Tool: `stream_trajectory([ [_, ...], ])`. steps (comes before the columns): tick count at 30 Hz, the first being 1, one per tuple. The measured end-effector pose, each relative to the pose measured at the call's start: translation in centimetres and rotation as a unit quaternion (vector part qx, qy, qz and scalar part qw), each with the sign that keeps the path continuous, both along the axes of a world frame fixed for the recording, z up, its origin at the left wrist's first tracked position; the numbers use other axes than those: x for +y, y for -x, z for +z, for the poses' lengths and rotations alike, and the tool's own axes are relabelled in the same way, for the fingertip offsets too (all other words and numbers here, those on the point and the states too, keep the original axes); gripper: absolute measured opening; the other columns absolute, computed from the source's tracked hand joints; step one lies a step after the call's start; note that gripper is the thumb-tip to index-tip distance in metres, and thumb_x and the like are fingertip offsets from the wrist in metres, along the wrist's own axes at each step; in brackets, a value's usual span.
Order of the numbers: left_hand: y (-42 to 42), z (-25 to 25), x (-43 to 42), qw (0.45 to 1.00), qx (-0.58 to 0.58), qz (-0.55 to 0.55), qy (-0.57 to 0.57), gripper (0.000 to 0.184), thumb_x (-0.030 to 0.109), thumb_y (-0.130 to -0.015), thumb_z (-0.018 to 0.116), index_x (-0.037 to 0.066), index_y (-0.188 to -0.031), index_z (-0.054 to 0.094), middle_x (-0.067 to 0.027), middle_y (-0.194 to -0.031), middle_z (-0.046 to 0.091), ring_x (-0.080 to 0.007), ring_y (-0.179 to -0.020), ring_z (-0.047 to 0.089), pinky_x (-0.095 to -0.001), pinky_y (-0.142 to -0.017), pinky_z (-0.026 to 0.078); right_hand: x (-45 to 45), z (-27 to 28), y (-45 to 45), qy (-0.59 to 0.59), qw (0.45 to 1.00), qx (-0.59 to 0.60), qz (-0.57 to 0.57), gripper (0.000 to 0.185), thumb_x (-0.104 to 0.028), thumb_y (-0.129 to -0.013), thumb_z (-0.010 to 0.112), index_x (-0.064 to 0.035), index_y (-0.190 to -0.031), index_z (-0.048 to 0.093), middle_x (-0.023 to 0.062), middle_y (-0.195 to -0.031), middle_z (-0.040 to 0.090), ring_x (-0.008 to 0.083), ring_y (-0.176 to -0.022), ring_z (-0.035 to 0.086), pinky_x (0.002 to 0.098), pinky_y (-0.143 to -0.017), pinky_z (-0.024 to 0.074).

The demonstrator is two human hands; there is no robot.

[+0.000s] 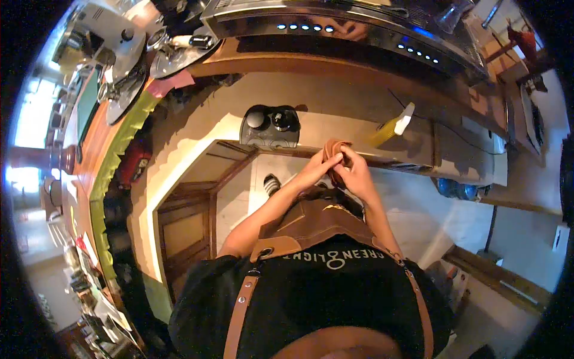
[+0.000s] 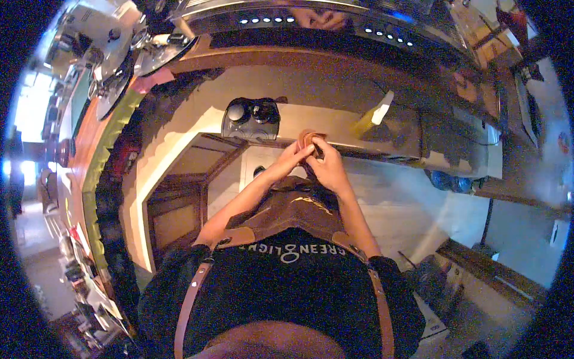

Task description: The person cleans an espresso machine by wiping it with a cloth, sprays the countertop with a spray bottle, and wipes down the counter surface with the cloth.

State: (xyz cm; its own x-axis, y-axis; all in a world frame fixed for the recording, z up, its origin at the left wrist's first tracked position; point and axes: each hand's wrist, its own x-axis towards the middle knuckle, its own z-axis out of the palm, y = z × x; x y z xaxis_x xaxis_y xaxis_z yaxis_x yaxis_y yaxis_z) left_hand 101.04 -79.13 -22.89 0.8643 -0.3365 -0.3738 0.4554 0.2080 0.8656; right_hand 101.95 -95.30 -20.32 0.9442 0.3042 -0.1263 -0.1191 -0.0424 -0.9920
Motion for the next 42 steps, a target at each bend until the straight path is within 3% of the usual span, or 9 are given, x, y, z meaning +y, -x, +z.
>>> stream_trajectory([
  [6, -0.7, -0.4, -0.1, 0.946, -0.220, 0.085, -0.222, 0.039, 0.031, -0.098, 0.066, 0.000, -0.121, 0.065, -0.0093, -0.105, 0.073, -0.0157, -0.093, 0.066, -0.0339, -0.084, 0.052, -1.1, -1.7, -1.0, 0.151, 0.985, -0.085, -0.019, 0.030, -0.002, -0.093, 0.064, 0.0012, -0.122, 0.063, 0.0081, -0.113, 0.071, 0.0190, -0.099, 0.068, 0.0315, -0.089, 0.0536],
  [7, -0.5, 0.0, -0.3, 0.936, -0.227, 0.104, -0.250, 0.034, 0.028, -0.094, 0.068, 0.001, -0.114, 0.067, -0.0208, -0.092, 0.072, -0.0301, -0.089, 0.072, -0.0382, -0.078, 0.053, -1.0, -1.9, -0.8, 0.152, 0.985, -0.083, -0.019, 0.030, -0.002, -0.093, 0.064, 0.0012, -0.122, 0.063, 0.0081, -0.113, 0.071, 0.0190, -0.099, 0.068, 0.0315, -0.089, 0.0536],
  [12, -0.7, -1.0, 1.0, 0.905, -0.207, 0.124, -0.351, 0.030, 0.027, -0.096, 0.067, -0.002, -0.106, 0.071, -0.0176, -0.067, 0.064, -0.0194, -0.056, 0.052, -0.0371, -0.058, 0.046, -1.8, -0.9, 0.4, 0.034, 0.981, -0.100, -0.164, 0.038, 0.002, -0.095, 0.057, -0.0022, -0.133, 0.058, 0.0110, -0.119, 0.067, 0.0167, -0.106, 0.065, 0.0307, -0.089, 0.0541],
  [16, -1.3, -2.2, 1.2, 0.894, -0.288, 0.210, -0.273, 0.027, 0.023, -0.099, 0.062, -0.003, -0.098, 0.070, -0.0131, -0.071, 0.064, -0.0152, -0.063, 0.053, -0.0346, -0.059, 0.044, -4.6, -2.5, 0.3, -0.013, 0.986, 0.050, -0.156, 0.039, 0.001, -0.097, 0.054, -0.0042, -0.136, 0.053, 0.0111, -0.124, 0.063, 0.0166, -0.109, 0.062, 0.0291, -0.094, 0.0510],
  [21, -1.7, 1.0, 0.4, 0.938, -0.270, 0.070, -0.208, 0.028, 0.021, -0.101, 0.060, -0.006, -0.096, 0.066, -0.0101, -0.086, 0.069, -0.0160, -0.083, 0.062, -0.0319, -0.077, 0.050, -1.7, -2.7, 2.1, 0.156, 0.963, -0.124, -0.180, 0.032, -0.019, -0.085, 0.077, -0.0043, -0.111, 0.064, 0.0098, -0.117, 0.062, 0.0235, -0.107, 0.061, 0.0340, -0.093, 0.0489],
  [28, -0.9, -1.0, 2.9, 0.939, -0.240, 0.056, -0.241, 0.029, 0.022, -0.100, 0.062, -0.005, -0.106, 0.069, -0.0099, -0.093, 0.074, -0.0129, -0.080, 0.065, -0.0302, -0.074, 0.052, 1.5, -3.0, 2.4, 0.222, 0.957, -0.152, -0.112, 0.027, -0.021, -0.090, 0.073, 0.0011, -0.105, 0.070, 0.0120, -0.091, 0.074, 0.0224, -0.082, 0.070, 0.0348, -0.080, 0.0543],
  [34, -0.3, -3.4, 5.9, 0.975, -0.172, 0.101, -0.100, 0.027, 0.025, -0.105, 0.057, 0.000, -0.099, 0.066, 0.0024, -0.083, 0.062, -0.0092, -0.075, 0.057, -0.0273, -0.067, 0.049, 3.0, -2.2, 1.9, 0.175, 0.976, -0.070, -0.106, 0.025, -0.022, -0.098, 0.063, 0.0013, -0.105, 0.071, 0.0121, -0.093, 0.074, 0.0210, -0.086, 0.071, 0.0351, -0.080, 0.0550],
  [36, -0.3, -3.0, 6.8, 0.978, -0.091, 0.186, 0.021, 0.026, 0.025, -0.106, 0.055, 0.001, -0.103, 0.063, 0.0007, -0.089, 0.062, -0.0081, -0.082, 0.058, -0.0247, -0.071, 0.049, 2.9, -2.6, 1.4, -0.074, 0.990, 0.028, -0.119, 0.026, -0.023, -0.101, 0.060, 0.0012, -0.105, 0.069, 0.0084, -0.096, 0.073, 0.0173, -0.088, 0.070, 0.0327, -0.081, 0.0541],
  [42, 0.9, 0.5, 8.3, 0.998, -0.064, 0.011, -0.022, 0.027, 0.023, -0.098, 0.066, 0.001, -0.110, 0.060, -0.0029, -0.094, 0.063, -0.0107, -0.087, 0.060, -0.0278, -0.081, 0.049, 5.5, -4.6, 1.2, 0.061, 0.988, 0.141, 0.006, 0.036, -0.030, -0.101, 0.059, -0.0079, -0.130, 0.058, 0.0070, -0.121, 0.066, 0.0178, -0.109, 0.064, 0.0355, -0.089, 0.0522],
])
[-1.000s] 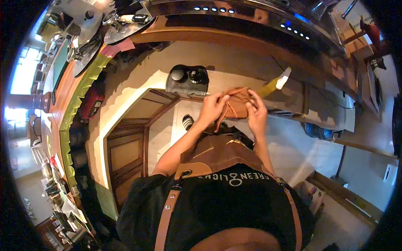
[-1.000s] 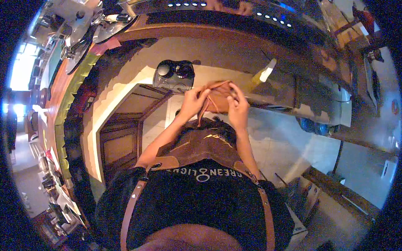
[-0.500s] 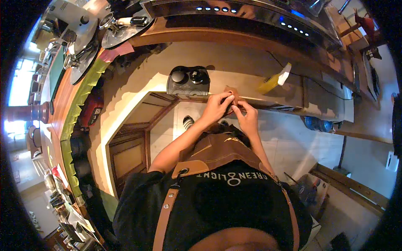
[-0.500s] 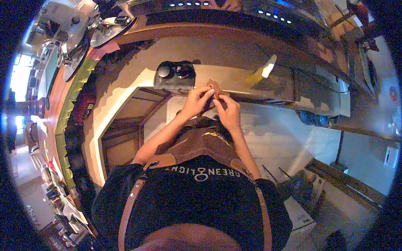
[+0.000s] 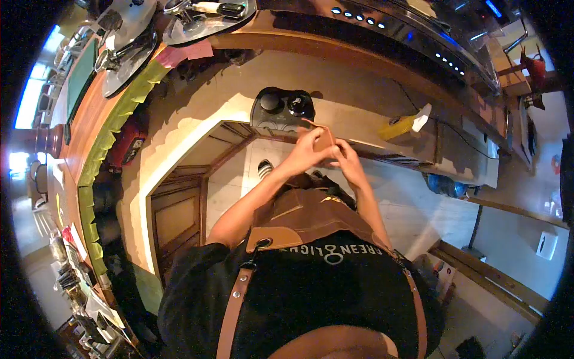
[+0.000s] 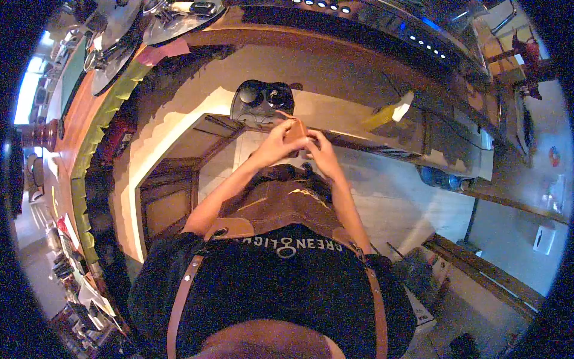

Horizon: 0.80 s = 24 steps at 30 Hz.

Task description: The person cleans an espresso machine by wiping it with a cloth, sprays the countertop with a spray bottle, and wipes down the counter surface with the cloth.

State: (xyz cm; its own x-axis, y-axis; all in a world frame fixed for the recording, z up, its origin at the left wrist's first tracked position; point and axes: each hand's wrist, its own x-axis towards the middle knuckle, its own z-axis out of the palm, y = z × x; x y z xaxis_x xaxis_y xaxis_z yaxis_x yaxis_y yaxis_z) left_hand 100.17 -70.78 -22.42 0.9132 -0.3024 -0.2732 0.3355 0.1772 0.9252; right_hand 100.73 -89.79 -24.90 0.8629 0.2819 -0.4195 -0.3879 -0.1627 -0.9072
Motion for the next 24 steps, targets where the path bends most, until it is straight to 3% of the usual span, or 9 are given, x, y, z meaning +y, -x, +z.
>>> stream_trajectory([
  [2, 0.3, 0.4, -1.0, 0.962, -0.244, 0.068, -0.097, 0.038, 0.019, -0.092, 0.073, 0.001, -0.121, 0.057, -0.0040, -0.101, 0.065, -0.0111, -0.095, 0.060, -0.0288, -0.083, 0.049, 0.7, -3.7, 0.3, -0.134, 0.988, 0.071, -0.040, 0.040, -0.031, -0.101, 0.060, -0.0092, -0.134, 0.058, 0.0063, -0.126, 0.064, 0.0196, -0.110, 0.063, 0.0376, -0.095, 0.0495],
  [6, 0.2, 2.6, 1.2, 0.982, -0.150, -0.060, -0.095, 0.035, 0.018, -0.089, 0.076, 0.001, -0.114, 0.060, -0.0047, -0.101, 0.061, -0.0127, -0.100, 0.056, -0.0314, -0.087, 0.049, 1.4, -5.0, 0.8, -0.124, 0.986, 0.106, 0.013, 0.039, -0.023, -0.098, 0.060, -0.0074, -0.134, 0.059, 0.0051, -0.119, 0.065, 0.0171, -0.108, 0.062, 0.0335, -0.097, 0.0485],
  [10, 0.5, 5.3, 3.8, 0.972, -0.153, 0.057, -0.171, 0.021, 0.013, -0.091, 0.062, 0.002, -0.109, 0.064, -0.0037, -0.098, 0.065, -0.0116, -0.096, 0.059, -0.0293, -0.086, 0.048, 1.5, -3.5, 0.1, -0.097, 0.994, -0.021, -0.055, 0.027, -0.007, -0.097, 0.053, -0.0005, -0.119, 0.068, 0.0046, -0.109, 0.070, 0.0118, -0.095, 0.063, 0.0291, -0.085, 0.0495],
  [11, 0.2, 3.8, 4.7, 0.983, -0.122, 0.097, -0.101, 0.023, 0.014, -0.092, 0.056, 0.001, -0.109, 0.065, -0.0041, -0.100, 0.066, -0.0124, -0.097, 0.060, -0.0283, -0.087, 0.047, 1.7, -2.8, -0.3, -0.082, 0.987, 0.002, -0.137, 0.028, -0.003, -0.096, 0.052, 0.0000, -0.119, 0.067, 0.0042, -0.108, 0.070, 0.0125, -0.096, 0.064, 0.0287, -0.086, 0.0504],
  [12, -0.1, 1.7, 5.7, 0.986, -0.090, 0.137, -0.032, 0.027, 0.015, -0.092, 0.051, 0.000, -0.109, 0.066, -0.0046, -0.102, 0.067, -0.0132, -0.097, 0.060, -0.0273, -0.088, 0.047, 1.1, -3.7, -0.6, -0.136, 0.977, -0.022, -0.165, 0.025, -0.009, -0.099, 0.054, 0.0009, -0.119, 0.067, 0.0044, -0.107, 0.070, 0.0132, -0.097, 0.064, 0.0283, -0.085, 0.0503],
  [13, -0.3, 0.4, 6.8, 0.976, -0.110, 0.163, -0.093, 0.033, 0.015, -0.091, 0.043, 0.000, -0.110, 0.066, -0.0038, -0.105, 0.066, -0.0120, -0.098, 0.060, -0.0264, -0.089, 0.046, 0.1, -3.3, -0.9, -0.143, 0.977, -0.021, -0.159, 0.025, -0.011, -0.101, 0.054, 0.0011, -0.118, 0.067, 0.0049, -0.108, 0.070, 0.0132, -0.097, 0.064, 0.0279, -0.086, 0.0503],
  [16, 0.0, -4.4, 7.0, 0.973, 0.040, 0.229, 0.001, 0.029, 0.028, -0.097, 0.055, 0.000, -0.103, 0.059, -0.0057, -0.099, 0.062, -0.0146, -0.096, 0.057, -0.0328, -0.085, 0.047, 0.2, 0.5, -0.9, -0.179, 0.971, -0.012, -0.160, 0.027, -0.014, -0.102, 0.055, 0.0031, -0.122, 0.063, 0.0068, -0.113, 0.069, 0.0133, -0.099, 0.064, 0.0274, -0.089, 0.0492],
  [19, 1.1, -3.2, 5.3, 0.960, -0.020, 0.162, -0.229, 0.042, 0.026, -0.085, 0.078, -0.001, -0.110, 0.058, -0.0109, -0.103, 0.062, -0.0192, -0.101, 0.059, -0.0344, -0.091, 0.048, -0.6, 1.2, -1.0, -0.195, 0.968, -0.004, -0.158, 0.031, -0.014, -0.100, 0.058, 0.0034, -0.126, 0.059, 0.0086, -0.117, 0.067, 0.0142, -0.103, 0.064, 0.0282, -0.093, 0.0482],
  [24, 0.9, -7.5, 6.0, 0.929, -0.073, 0.184, -0.312, 0.038, 0.018, -0.086, 0.075, -0.002, -0.114, 0.061, -0.0164, -0.097, 0.070, -0.0236, -0.091, 0.069, -0.0364, -0.083, 0.053, -3.3, 3.1, -0.7, -0.185, 0.972, -0.006, -0.145, 0.030, -0.010, -0.093, 0.068, 0.0002, -0.121, 0.061, 0.0087, -0.113, 0.069, 0.0171, -0.102, 0.066, 0.0301, -0.089, 0.0518],
])
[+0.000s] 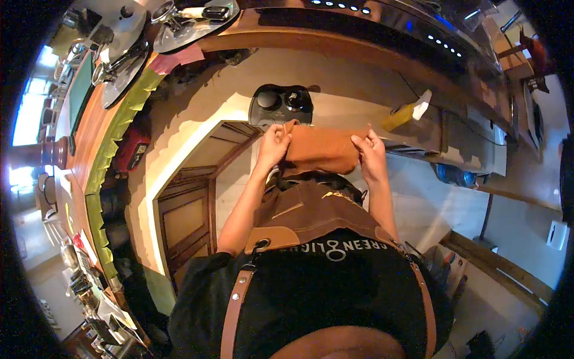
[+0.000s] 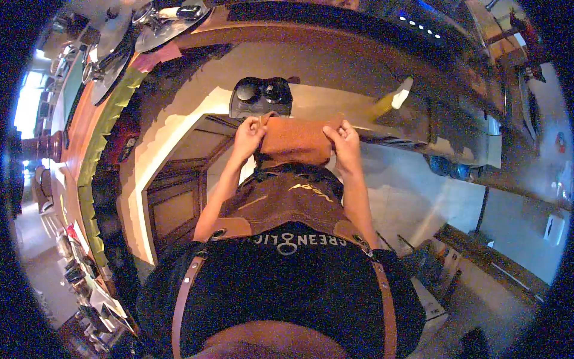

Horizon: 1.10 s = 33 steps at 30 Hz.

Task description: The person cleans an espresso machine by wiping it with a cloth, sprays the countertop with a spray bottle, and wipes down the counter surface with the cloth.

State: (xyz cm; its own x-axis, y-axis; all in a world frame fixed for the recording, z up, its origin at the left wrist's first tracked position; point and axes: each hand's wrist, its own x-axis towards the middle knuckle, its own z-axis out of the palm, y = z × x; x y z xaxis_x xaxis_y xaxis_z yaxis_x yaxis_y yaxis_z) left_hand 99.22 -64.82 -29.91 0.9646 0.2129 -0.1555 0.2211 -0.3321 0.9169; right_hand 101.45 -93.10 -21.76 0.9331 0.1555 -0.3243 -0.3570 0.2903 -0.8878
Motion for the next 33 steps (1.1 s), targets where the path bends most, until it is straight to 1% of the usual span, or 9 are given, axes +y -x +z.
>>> stream_trajectory([
  [4, -0.4, -1.0, 1.7, 0.999, 0.052, 0.011, 0.010, 0.017, 0.013, -0.092, 0.068, -0.003, -0.098, 0.068, -0.0070, -0.076, 0.072, -0.0121, -0.072, 0.066, -0.0316, -0.065, 0.052, -3.2, 0.2, 0.7, -0.043, 0.998, -0.028, -0.045, 0.042, -0.006, -0.088, 0.070, 0.0009, -0.127, 0.055, 0.0108, -0.120, 0.067, 0.0205, -0.108, 0.065, 0.0339, -0.099, 0.0501],
  [9, -1.1, 3.8, 0.2, 0.959, -0.017, 0.020, 0.281, 0.026, 0.014, -0.095, 0.070, 0.006, -0.117, 0.060, -0.0004, -0.093, 0.070, -0.0059, -0.078, 0.061, -0.0210, -0.069, 0.048, -7.2, -1.3, 1.2, -0.016, 0.997, 0.029, -0.075, 0.035, -0.013, -0.089, 0.073, -0.0006, -0.119, 0.060, 0.0089, -0.111, 0.070, 0.0180, -0.105, 0.066, 0.0318, -0.098, 0.0496],
  [16, -2.1, 7.9, -1.6, 0.960, -0.019, -0.022, 0.278, 0.040, 0.004, -0.093, 0.070, 0.005, -0.130, 0.055, -0.0060, -0.100, 0.067, -0.0103, -0.088, 0.061, -0.0263, -0.081, 0.050, -9.1, -3.0, 2.4, 0.080, 0.983, 0.015, -0.165, 0.030, -0.001, -0.088, 0.072, -0.0027, -0.118, 0.065, 0.0071, -0.101, 0.071, 0.0124, -0.091, 0.065, 0.0269, -0.084, 0.0512],
  [18, -2.6, 8.4, -2.3, 0.971, -0.043, -0.048, 0.230, 0.035, -0.002, -0.090, 0.068, 0.004, -0.124, 0.061, -0.0061, -0.106, 0.066, -0.0124, -0.092, 0.062, -0.0271, -0.084, 0.051, -9.8, -3.3, 2.7, 0.162, 0.978, -0.038, -0.125, 0.025, -0.002, -0.088, 0.073, -0.0021, -0.112, 0.069, 0.0048, -0.099, 0.070, 0.0114, -0.091, 0.065, 0.0256, -0.081, 0.0522],
  [20, -3.4, 9.0, -2.9, 0.981, -0.150, -0.123, 0.004, 0.032, -0.002, -0.087, 0.067, 0.004, -0.119, 0.064, -0.0066, -0.106, 0.066, -0.0151, -0.097, 0.062, -0.0307, -0.086, 0.051, -10.1, -3.1, 2.9, 0.176, 0.975, -0.033, -0.133, 0.021, -0.002, -0.087, 0.074, -0.0019, -0.108, 0.071, 0.0037, -0.101, 0.069, 0.0108, -0.091, 0.065, 0.0256, -0.081, 0.0523],
  [25, -4.3, 11.5, -4.0, 0.958, -0.192, -0.140, -0.162, 0.028, -0.007, -0.083, 0.067, 0.003, -0.109, 0.067, -0.0145, -0.101, 0.062, -0.0323, -0.092, 0.063, -0.0374, -0.081, 0.051, -10.3, -1.6, 3.6, 0.248, 0.959, -0.038, -0.133, 0.014, -0.003, -0.087, 0.075, -0.0021, -0.100, 0.072, 0.0047, -0.104, 0.068, 0.0107, -0.092, 0.065, 0.0262, -0.081, 0.0527],
  [28, -4.4, 12.0, -3.8, 0.925, -0.262, -0.117, -0.248, 0.027, -0.007, -0.082, 0.068, 0.004, -0.107, 0.068, -0.0140, -0.106, 0.061, -0.0319, -0.098, 0.062, -0.0388, -0.083, 0.052, -10.0, -0.2, 3.9, 0.339, 0.920, -0.125, -0.149, 0.006, -0.004, -0.089, 0.074, -0.0023, -0.093, 0.070, 0.0062, -0.106, 0.068, 0.0116, -0.092, 0.065, 0.0254, -0.080, 0.0525],
  [31, -5.3, 13.5, -3.6, 0.914, -0.308, -0.093, -0.246, 0.021, -0.003, -0.082, 0.070, 0.003, -0.102, 0.070, -0.0139, -0.116, 0.061, -0.0321, -0.106, 0.061, -0.0389, -0.085, 0.052, -9.8, 2.0, 3.6, 0.467, 0.801, -0.341, -0.153, 0.006, -0.004, -0.091, 0.072, -0.0031, -0.091, 0.066, 0.0058, -0.098, 0.068, 0.0121, -0.092, 0.065, 0.0230, -0.078, 0.0516],
  [33, -6.5, 13.5, -3.2, 0.931, -0.295, -0.128, -0.170, 0.012, 0.002, -0.088, 0.068, 0.001, -0.099, 0.071, -0.0155, -0.110, 0.067, -0.0315, -0.101, 0.065, -0.0383, -0.085, 0.052, -10.1, 1.5, 3.4, 0.238, 0.929, -0.225, -0.170, 0.009, -0.003, -0.091, 0.070, -0.0038, -0.097, 0.062, 0.0031, -0.092, 0.064, 0.0105, -0.089, 0.064, 0.0205, -0.074, 0.0499],
])
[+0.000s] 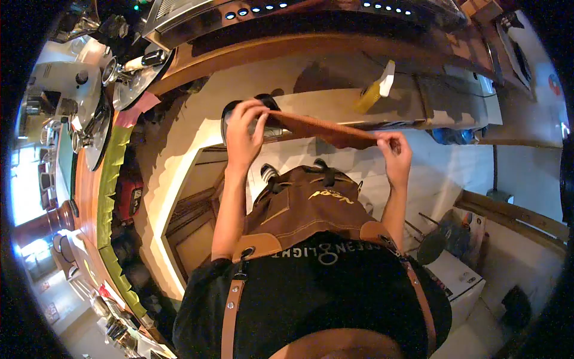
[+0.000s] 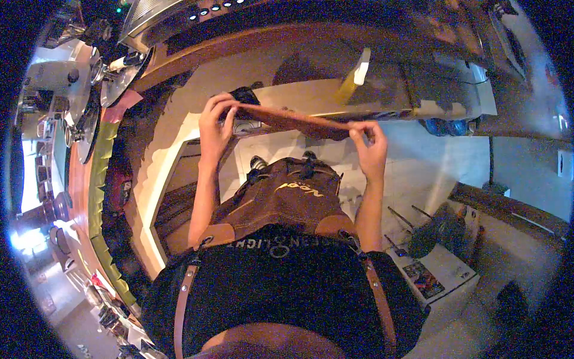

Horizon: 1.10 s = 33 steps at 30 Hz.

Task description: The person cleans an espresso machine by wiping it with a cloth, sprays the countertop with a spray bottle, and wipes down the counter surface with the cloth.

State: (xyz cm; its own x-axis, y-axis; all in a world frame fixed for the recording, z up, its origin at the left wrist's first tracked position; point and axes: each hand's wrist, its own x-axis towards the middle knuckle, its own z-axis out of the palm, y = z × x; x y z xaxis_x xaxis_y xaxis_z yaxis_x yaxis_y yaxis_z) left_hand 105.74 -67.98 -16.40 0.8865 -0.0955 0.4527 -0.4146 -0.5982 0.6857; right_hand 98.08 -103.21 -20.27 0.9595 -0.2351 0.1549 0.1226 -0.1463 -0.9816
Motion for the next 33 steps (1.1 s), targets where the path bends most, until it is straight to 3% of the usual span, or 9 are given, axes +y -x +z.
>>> stream_trajectory([
  [3, -1.0, -0.2, -1.1, 0.987, 0.157, 0.010, 0.028, 0.011, 0.007, -0.092, 0.066, 0.001, -0.101, 0.069, -0.0116, -0.082, 0.068, -0.0193, -0.070, 0.066, -0.0324, -0.068, 0.053, 1.4, -0.7, -1.5, -0.037, 0.993, 0.088, -0.067, 0.014, -0.004, -0.092, 0.069, -0.0043, -0.102, 0.060, 0.0010, -0.087, 0.061, 0.0089, -0.086, 0.062, 0.0196, -0.072, 0.0490],
  [6, 0.2, -0.8, -3.7, 0.958, 0.240, -0.077, 0.140, 0.025, 0.008, -0.091, 0.068, 0.002, -0.115, 0.063, -0.0083, -0.078, 0.067, -0.0104, -0.068, 0.063, -0.0304, -0.061, 0.052, 6.0, -0.4, -2.2, -0.068, 0.995, 0.047, -0.047, 0.017, -0.007, -0.093, 0.069, -0.0030, -0.107, 0.061, 0.0030, -0.096, 0.063, 0.0094, -0.087, 0.062, 0.0228, -0.074, 0.0522],
  [13, 2.9, -0.1, -6.7, 0.857, 0.331, -0.215, 0.331, 0.028, 0.001, -0.094, 0.055, 0.001, -0.121, 0.060, -0.0115, -0.093, 0.072, -0.0155, -0.078, 0.067, -0.0313, -0.078, 0.055, 11.2, 0.7, -0.7, -0.105, 0.985, 0.074, 0.115, 0.039, -0.002, -0.090, 0.071, 0.0000, -0.126, 0.057, 0.0106, -0.116, 0.064, 0.0179, -0.107, 0.065, 0.0310, -0.088, 0.0550],
  [17, 3.2, 2.5, -5.5, 0.952, 0.204, -0.197, 0.116, 0.042, 0.000, -0.089, 0.057, 0.003, -0.131, 0.056, -0.0131, -0.122, 0.065, -0.0246, -0.116, 0.063, -0.0401, -0.100, 0.048, 10.1, 1.8, -0.2, -0.050, 0.983, 0.098, 0.149, 0.043, 0.002, -0.087, 0.071, -0.0040, -0.128, 0.058, 0.0074, -0.108, 0.070, 0.0135, -0.101, 0.067, 0.0289, -0.087, 0.0550],
  [19, 1.9, 2.9, -6.3, 0.969, 0.055, -0.241, 0.022, 0.043, 0.005, -0.086, 0.063, 0.005, -0.128, 0.059, -0.0145, -0.127, 0.062, -0.0291, -0.117, 0.061, -0.0430, -0.104, 0.045, 9.3, 2.6, 0.0, -0.045, 0.984, 0.099, 0.142, 0.045, 0.002, -0.086, 0.071, -0.0061, -0.128, 0.059, 0.0051, -0.104, 0.072, 0.0121, -0.099, 0.067, 0.0287, -0.086, 0.0548],
  [23, 0.2, -1.6, -7.0, 0.920, 0.075, -0.382, -0.049, 0.033, 0.007, -0.088, 0.064, 0.005, -0.121, 0.062, -0.0148, -0.120, 0.064, -0.0358, -0.111, 0.062, -0.0442, -0.116, 0.032, 6.0, 3.7, 0.7, -0.071, 0.985, 0.089, 0.132, 0.044, 0.001, -0.086, 0.071, -0.0058, -0.128, 0.060, 0.0038, -0.103, 0.071, 0.0111, -0.097, 0.066, 0.0285, -0.086, 0.0538],
  [26, -0.5, -2.8, -8.6, 0.878, 0.318, -0.357, -0.018, 0.025, 0.017, -0.091, 0.072, 0.001, -0.109, 0.068, -0.0136, -0.108, 0.071, -0.0249, -0.106, 0.067, -0.0367, -0.099, 0.049, 1.8, 1.6, 1.3, -0.047, 0.993, 0.104, 0.041, 0.045, 0.000, -0.086, 0.072, -0.0062, -0.128, 0.059, 0.0033, -0.103, 0.070, 0.0103, -0.097, 0.065, 0.0276, -0.087, 0.0528],
  [29, -1.7, -5.1, -13.3, 0.894, 0.258, -0.359, 0.065, 0.022, 0.018, -0.091, 0.071, 0.002, -0.107, 0.069, -0.0118, -0.094, 0.072, -0.0212, -0.086, 0.068, -0.0344, -0.076, 0.052, -2.8, -0.9, 0.6, -0.127, 0.988, 0.087, -0.025, 0.043, -0.003, -0.086, 0.074, -0.0058, -0.127, 0.060, 0.0021, -0.102, 0.069, 0.0094, -0.097, 0.064, 0.0267, -0.086, 0.0520],
  [33, -6.7, -7.3, -22.9, 0.953, 0.088, -0.242, 0.159, 0.036, 0.023, -0.086, 0.076, -0.003, -0.108, 0.062, -0.0207, -0.088, 0.068, -0.0361, -0.082, 0.066, -0.0419, -0.077, 0.053, -9.1, -4.5, -5.7, 0.076, 0.975, -0.017, -0.208, 0.044, -0.007, -0.087, 0.072, -0.0046, -0.129, 0.057, 0.0103, -0.111, 0.069, 0.0213, -0.101, 0.066, 0.0317, -0.089, 0.0527],
])
